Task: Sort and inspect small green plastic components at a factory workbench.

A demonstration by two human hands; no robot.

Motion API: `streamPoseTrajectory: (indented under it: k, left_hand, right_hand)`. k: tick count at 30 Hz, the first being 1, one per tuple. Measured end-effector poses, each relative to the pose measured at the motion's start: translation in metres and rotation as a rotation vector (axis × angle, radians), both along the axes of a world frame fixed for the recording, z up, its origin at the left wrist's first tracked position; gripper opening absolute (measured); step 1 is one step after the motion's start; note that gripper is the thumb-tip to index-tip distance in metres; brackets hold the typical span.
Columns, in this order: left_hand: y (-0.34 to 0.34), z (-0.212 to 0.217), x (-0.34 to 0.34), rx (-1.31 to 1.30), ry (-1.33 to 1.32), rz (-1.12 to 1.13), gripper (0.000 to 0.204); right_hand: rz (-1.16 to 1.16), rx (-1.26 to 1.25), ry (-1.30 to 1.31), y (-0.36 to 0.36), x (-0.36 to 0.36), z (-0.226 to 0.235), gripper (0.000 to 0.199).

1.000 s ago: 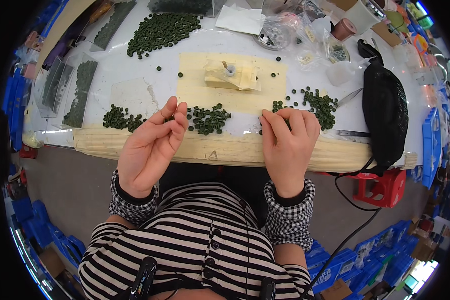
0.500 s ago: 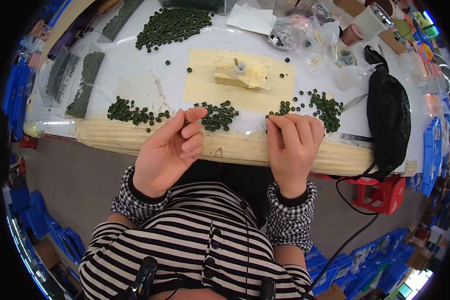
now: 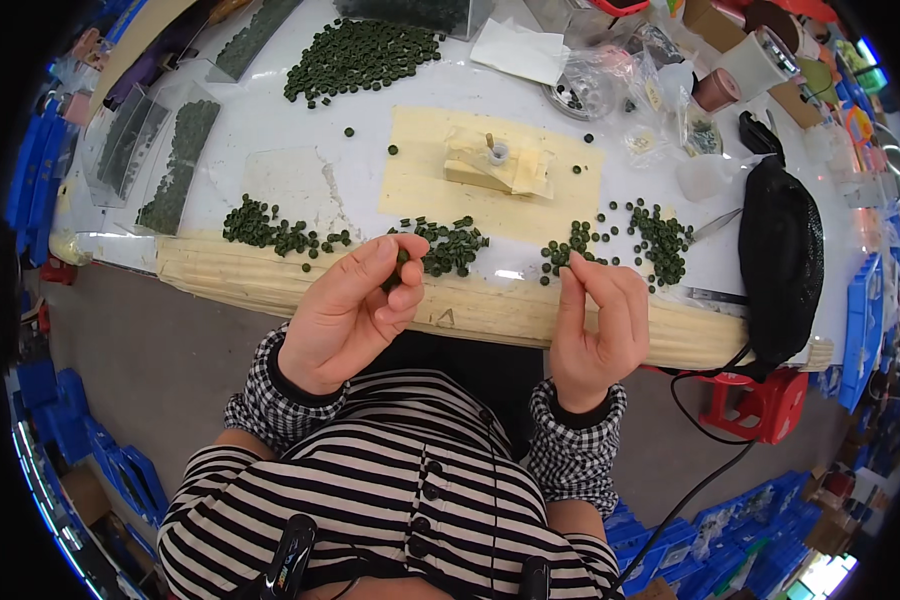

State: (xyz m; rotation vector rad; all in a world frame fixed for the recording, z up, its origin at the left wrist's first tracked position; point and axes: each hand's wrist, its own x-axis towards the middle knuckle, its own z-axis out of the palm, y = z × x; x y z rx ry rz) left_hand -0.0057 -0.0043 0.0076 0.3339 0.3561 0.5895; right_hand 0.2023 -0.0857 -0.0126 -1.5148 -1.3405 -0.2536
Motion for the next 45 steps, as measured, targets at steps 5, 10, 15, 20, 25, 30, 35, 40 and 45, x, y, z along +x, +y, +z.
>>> streamPoseTrajectory:
  k: [5, 10, 15, 20, 25, 30, 35, 40, 45]
  left_hand:
    - [0.001, 0.005, 0.007, 0.017, 0.126, 0.010, 0.026]
    - [0.004, 0.011, 0.011, 0.066, 0.208, 0.001, 0.023]
    - [0.003, 0.008, 0.018, 0.132, 0.213, 0.004, 0.021]
    - [0.001, 0.003, 0.023, 0.158, 0.238, -0.024, 0.021]
    - [-0.003, 0.004, 0.025, 0.108, 0.261, -0.003, 0.022]
    - [-0.004, 0.007, 0.022, 0.097, 0.252, -0.038, 0.024]
    - [-0.009, 0.008, 0.025, 0.397, 0.381, 0.095, 0.020]
    - [-0.011, 0.002, 0.031, 0.478, 0.388, 0.204, 0.019]
    - [-0.009, 0.002, 0.029, 0.580, 0.417, 0.249, 0.018]
  right_hand:
    - [0.227, -0.031, 0.218, 0.004, -0.022, 0.013, 0.020]
    - [0.404, -0.084, 0.480, 0.012, -0.037, 0.019, 0.018]
    - [0.449, -0.110, 0.645, 0.017, -0.040, 0.017, 0.015]
    - [0.315, -0.059, 0.304, 0.023, -0.043, 0.021, 0.019]
    - [0.218, 0.045, -0.021, 0.027, -0.048, 0.017, 0.025]
    - [0.203, 0.048, -0.019, 0.025, -0.048, 0.016, 0.025]
    - [0.249, 0.005, 0.175, 0.022, -0.043, 0.020, 0.024]
    - [0.323, -0.048, 0.461, 0.017, -0.048, 0.020, 0.019]
    - [0.375, -0.091, 0.647, 0.010, -0.051, 0.019, 0.019]
